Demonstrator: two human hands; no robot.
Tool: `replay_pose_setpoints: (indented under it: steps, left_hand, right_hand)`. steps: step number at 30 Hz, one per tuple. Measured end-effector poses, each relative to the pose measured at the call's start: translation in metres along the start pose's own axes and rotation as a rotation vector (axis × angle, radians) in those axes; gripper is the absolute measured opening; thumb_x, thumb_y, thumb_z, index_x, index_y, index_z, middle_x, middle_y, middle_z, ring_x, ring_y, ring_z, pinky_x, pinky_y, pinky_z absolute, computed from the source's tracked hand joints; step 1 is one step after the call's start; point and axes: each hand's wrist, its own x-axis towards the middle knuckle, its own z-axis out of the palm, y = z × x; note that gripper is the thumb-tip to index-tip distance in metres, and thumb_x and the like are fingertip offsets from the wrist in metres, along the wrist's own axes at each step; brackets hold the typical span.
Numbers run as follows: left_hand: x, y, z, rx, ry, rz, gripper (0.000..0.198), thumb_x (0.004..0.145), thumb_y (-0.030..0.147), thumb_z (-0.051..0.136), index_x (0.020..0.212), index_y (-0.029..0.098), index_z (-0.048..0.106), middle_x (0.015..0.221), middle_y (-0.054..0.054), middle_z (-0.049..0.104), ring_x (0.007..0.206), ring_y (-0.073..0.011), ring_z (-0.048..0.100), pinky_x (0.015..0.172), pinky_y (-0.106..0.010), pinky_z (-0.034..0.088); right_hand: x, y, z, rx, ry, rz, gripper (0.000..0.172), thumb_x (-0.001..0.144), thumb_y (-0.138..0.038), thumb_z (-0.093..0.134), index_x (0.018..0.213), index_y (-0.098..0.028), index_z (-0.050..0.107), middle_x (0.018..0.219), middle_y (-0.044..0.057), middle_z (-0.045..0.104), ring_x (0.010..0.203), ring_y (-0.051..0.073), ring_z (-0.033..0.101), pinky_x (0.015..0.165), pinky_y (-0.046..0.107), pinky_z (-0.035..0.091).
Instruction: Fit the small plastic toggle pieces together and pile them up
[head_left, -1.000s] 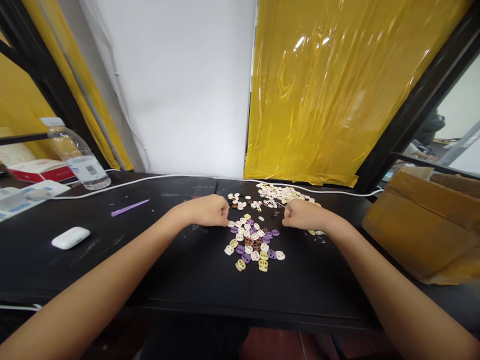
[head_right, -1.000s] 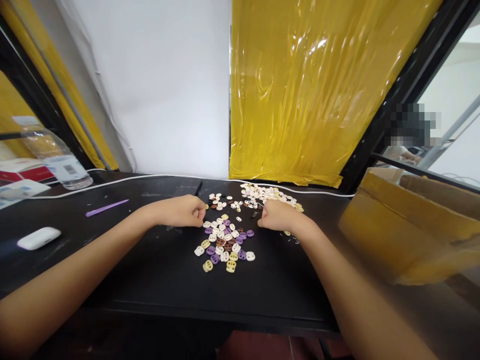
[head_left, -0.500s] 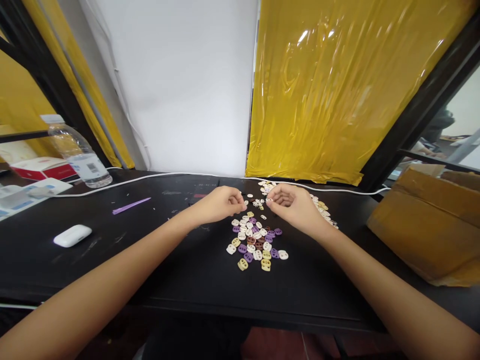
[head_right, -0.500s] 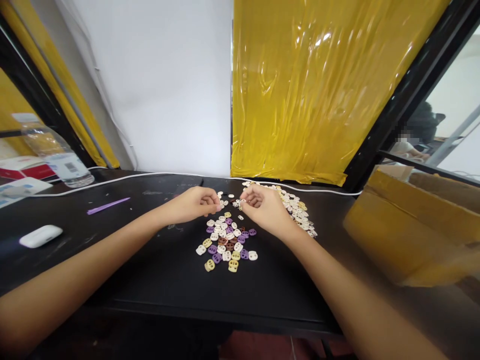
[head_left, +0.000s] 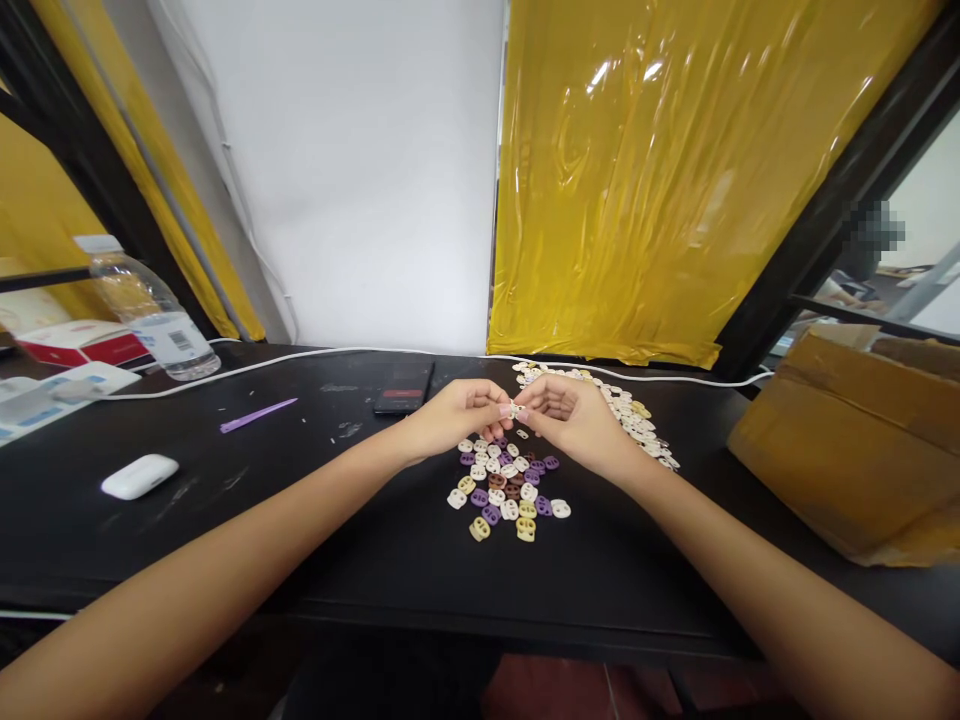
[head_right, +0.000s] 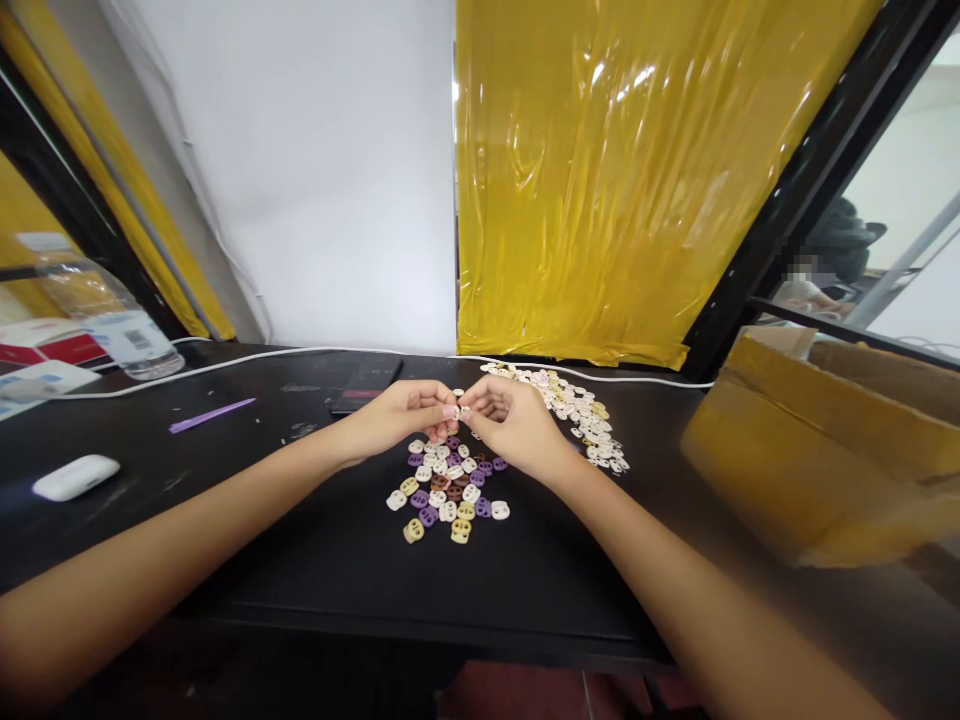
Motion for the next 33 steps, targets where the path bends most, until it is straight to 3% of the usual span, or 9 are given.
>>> replay_pose_setpoints:
  steps: [18, 33]
  left_hand:
    - [0.001, -0.003, -0.002, -0.003, -0.002, 0.014, 0.018, 0.082, 0.026, 0.070, 0.086, 0.011, 0.062, 0.073, -0.001, 0.065, 0.064, -0.0094, 0.060, 0.064, -0.025, 0.048]
    - [-0.005, 0.002, 0.008, -0.047, 0.112, -0.006, 0.014, 0.081, 0.021, 0.071, 0.080, 0.009, 0.063, 0.068, -0.003, 0.066, 0.058, -0.0080, 0.060, 0.059, -0.022, 0.047]
  right_hand:
    - [-0.002, 0.002, 0.003, -0.002, -0.012, -0.023, 0.010, 0.079, -0.023, 0.071, 0.083, -0.017, 0.065, 0.076, 0.002, 0.069, 0.068, 0.014, 0.065, 0.067, 0.030, 0.053]
    - [-0.004, 0.004, 0.005, 0.076, -0.034, -0.003, 0.010, 0.078, -0.022, 0.070, 0.079, -0.019, 0.061, 0.070, 0.000, 0.064, 0.060, 0.012, 0.059, 0.056, 0.027, 0.047]
